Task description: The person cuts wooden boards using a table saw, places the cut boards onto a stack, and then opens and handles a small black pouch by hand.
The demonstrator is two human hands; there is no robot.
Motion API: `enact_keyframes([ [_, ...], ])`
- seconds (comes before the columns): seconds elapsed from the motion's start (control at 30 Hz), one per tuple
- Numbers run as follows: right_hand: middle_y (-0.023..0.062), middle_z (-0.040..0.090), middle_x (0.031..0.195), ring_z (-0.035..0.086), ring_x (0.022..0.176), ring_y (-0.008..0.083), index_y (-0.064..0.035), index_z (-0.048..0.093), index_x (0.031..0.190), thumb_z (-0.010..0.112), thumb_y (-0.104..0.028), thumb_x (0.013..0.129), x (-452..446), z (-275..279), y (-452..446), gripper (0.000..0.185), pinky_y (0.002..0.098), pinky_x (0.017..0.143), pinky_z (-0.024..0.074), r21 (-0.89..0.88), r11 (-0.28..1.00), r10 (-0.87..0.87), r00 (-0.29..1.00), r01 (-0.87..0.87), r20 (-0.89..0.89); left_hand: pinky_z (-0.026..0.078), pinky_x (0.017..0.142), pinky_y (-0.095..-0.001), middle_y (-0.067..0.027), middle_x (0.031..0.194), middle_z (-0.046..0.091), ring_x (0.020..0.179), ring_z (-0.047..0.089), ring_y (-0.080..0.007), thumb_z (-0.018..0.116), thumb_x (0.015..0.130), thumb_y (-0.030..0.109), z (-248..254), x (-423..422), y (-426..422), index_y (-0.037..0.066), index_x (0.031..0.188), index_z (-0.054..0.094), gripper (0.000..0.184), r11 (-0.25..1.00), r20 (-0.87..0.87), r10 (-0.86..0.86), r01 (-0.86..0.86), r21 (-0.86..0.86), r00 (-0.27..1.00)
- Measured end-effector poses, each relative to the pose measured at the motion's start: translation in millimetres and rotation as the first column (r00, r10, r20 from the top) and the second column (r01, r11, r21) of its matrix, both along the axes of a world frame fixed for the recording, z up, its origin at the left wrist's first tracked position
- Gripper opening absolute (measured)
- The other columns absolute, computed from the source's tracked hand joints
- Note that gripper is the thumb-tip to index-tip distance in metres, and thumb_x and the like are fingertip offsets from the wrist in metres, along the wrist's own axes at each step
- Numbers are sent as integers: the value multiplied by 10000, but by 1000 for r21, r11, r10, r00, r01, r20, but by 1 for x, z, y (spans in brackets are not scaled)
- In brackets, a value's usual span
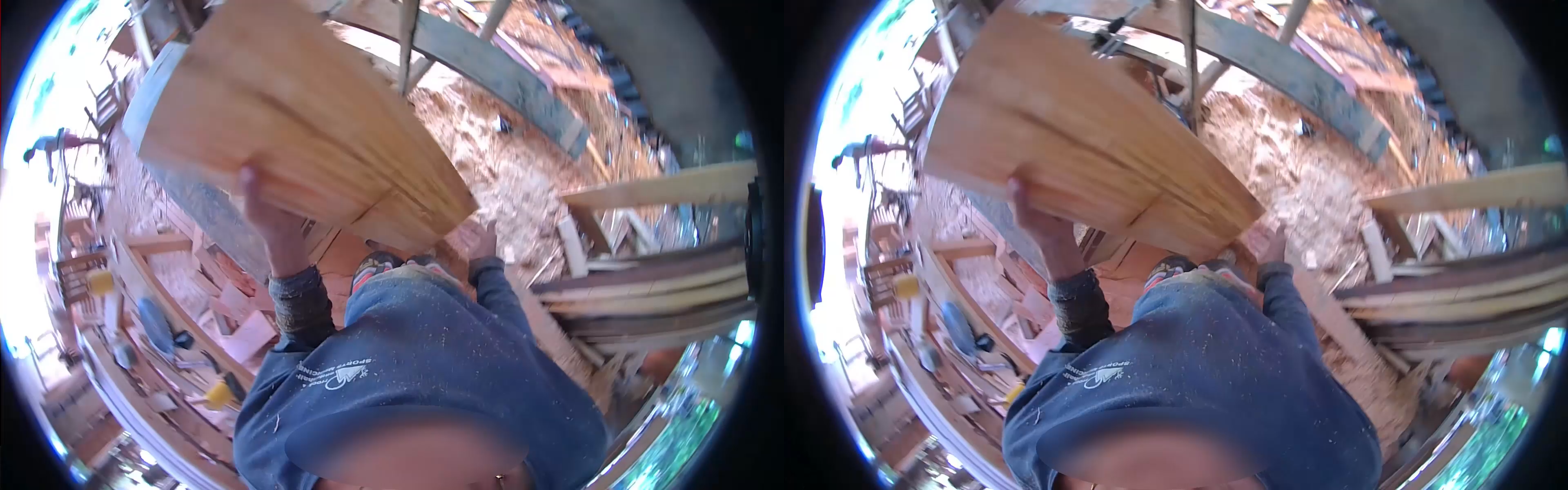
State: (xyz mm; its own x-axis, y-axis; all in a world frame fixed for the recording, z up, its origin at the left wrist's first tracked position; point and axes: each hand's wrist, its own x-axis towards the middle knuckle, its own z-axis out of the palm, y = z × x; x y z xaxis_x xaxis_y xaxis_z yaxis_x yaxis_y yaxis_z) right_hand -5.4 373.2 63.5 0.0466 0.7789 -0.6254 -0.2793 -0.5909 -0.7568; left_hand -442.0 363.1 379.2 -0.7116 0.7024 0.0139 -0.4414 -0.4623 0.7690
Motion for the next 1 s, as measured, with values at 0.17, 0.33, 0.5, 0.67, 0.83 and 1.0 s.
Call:
enact_keyframes([
  [0.17,122,712,1209,690,1119,288,-30,627,1286,316,-583,1113,0,48,-15,658,458,1009,566,94,974,-126,833,208,-539,443,1135,-539,-219,1476,505,1348,523,-381,486,1038,516,-27,12,-10,-23,1524,393,732,984,34,99,-93,-153,995],
  [0.33,148,729,1195,708,1085,320,-13,638,1287,360,-652,1073,4,47,-32,729,454,988,580,21,977,-169,840,210,-516,469,1100,-525,-202,1446,531,1316,542,-367,503,1028,544,-119,-19,-28,3,1516,419,734,944,140,113,-62,-325,984],
  [0.5,178,665,1357,657,1223,343,6,586,1407,345,-690,1056,-47,103,-4,816,459,1083,522,-181,953,-294,884,243,-364,482,1085,-498,-187,1419,569,1288,570,-352,582,1017,451,-229,-58,-19,3,1508,436,681,933,252,99,-1,-361,963],
  [0.67,172,627,1414,641,1251,342,-2,557,1445,368,-644,1055,-72,106,14,775,454,1097,510,-269,949,-253,907,165,-335,472,1113,-504,-230,1481,540,1309,572,-374,572,1029,422,-289,-84,-3,-26,1541,372,710,931,426,60,103,-351,903],
  [0.83,157,646,1385,649,1236,349,-44,579,1428,405,-549,1050,-90,107,19,654,457,1084,517,-278,947,-251,910,160,-330,535,1011,-472,-245,1282,664,1123,681,-374,561,1032,456,-257,-105,23,-65,1382,542,628,703,329,-24,250,-665,944],
  [1.0,121,682,1332,668,1189,352,-95,638,1369,380,-546,1027,-125,101,31,622,481,1044,535,-311,933,-262,934,180,-243,558,823,-461,-253,867,746,872,753,-364,655,957,368,-230,-125,26,-32,1017,724,410,119,-190,-609,-149,-982,770],
])
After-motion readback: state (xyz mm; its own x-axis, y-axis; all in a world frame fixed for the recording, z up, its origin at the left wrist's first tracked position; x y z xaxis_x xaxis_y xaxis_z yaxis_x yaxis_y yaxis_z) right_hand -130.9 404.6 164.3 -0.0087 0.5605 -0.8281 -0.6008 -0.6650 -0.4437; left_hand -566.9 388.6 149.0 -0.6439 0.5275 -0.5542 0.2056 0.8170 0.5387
